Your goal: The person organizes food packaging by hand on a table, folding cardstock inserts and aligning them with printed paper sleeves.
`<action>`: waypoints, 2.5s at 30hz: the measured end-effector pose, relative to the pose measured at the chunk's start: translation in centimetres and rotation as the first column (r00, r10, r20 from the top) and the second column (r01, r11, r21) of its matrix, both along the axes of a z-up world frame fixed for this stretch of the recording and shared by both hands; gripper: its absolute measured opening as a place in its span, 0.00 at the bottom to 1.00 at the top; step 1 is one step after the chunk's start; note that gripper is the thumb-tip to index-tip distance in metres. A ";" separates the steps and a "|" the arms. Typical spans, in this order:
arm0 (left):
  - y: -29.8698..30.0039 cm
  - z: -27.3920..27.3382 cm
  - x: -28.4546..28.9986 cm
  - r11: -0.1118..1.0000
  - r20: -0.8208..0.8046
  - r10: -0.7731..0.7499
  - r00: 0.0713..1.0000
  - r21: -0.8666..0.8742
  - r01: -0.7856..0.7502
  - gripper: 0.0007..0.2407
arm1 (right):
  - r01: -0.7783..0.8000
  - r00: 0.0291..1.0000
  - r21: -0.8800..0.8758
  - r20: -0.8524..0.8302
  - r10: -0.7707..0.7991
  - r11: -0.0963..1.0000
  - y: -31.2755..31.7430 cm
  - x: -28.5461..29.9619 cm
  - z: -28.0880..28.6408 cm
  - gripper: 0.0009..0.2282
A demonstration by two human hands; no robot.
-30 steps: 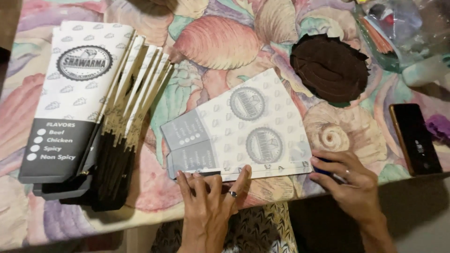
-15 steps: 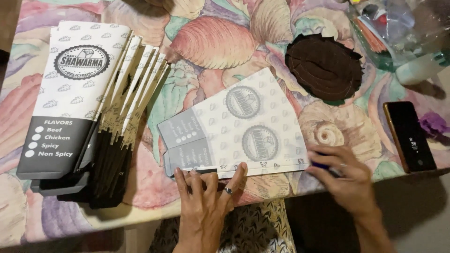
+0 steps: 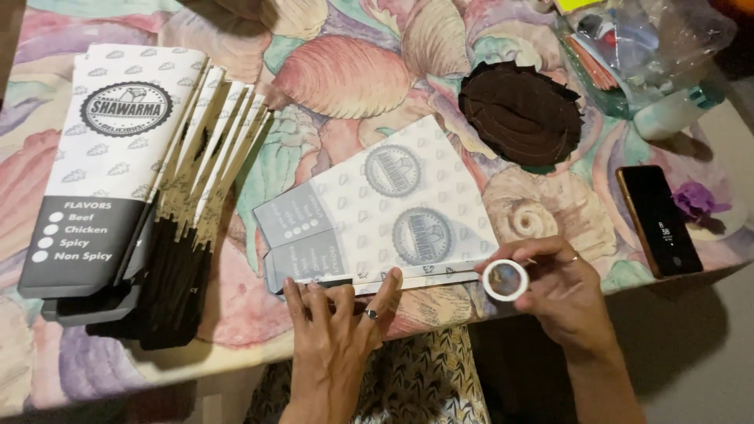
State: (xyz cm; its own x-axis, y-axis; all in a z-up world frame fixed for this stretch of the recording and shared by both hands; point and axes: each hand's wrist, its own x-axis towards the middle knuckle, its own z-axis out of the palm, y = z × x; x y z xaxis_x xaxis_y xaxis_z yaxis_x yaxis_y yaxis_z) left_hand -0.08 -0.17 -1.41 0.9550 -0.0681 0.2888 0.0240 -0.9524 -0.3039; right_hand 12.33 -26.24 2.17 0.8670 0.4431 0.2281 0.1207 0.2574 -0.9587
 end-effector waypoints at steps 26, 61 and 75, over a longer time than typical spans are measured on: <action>3.6 -1.0 -1.1 0.924 0.297 -0.150 0.943 -0.296 0.240 0.34 | 0.138 0.639 -0.607 0.659 0.398 0.783 5.9 1.3 1.0 0.18; 4.0 -0.6 -0.9 0.881 0.460 -0.123 0.880 -0.358 0.310 0.28 | -0.001 0.891 -0.372 0.421 0.170 0.928 11.3 -0.4 2.4 0.19; 3.9 -0.7 -0.9 0.874 0.409 -0.132 0.903 -0.382 0.301 0.30 | 0.036 0.620 -0.473 0.701 0.352 0.880 13.1 -0.9 1.1 0.15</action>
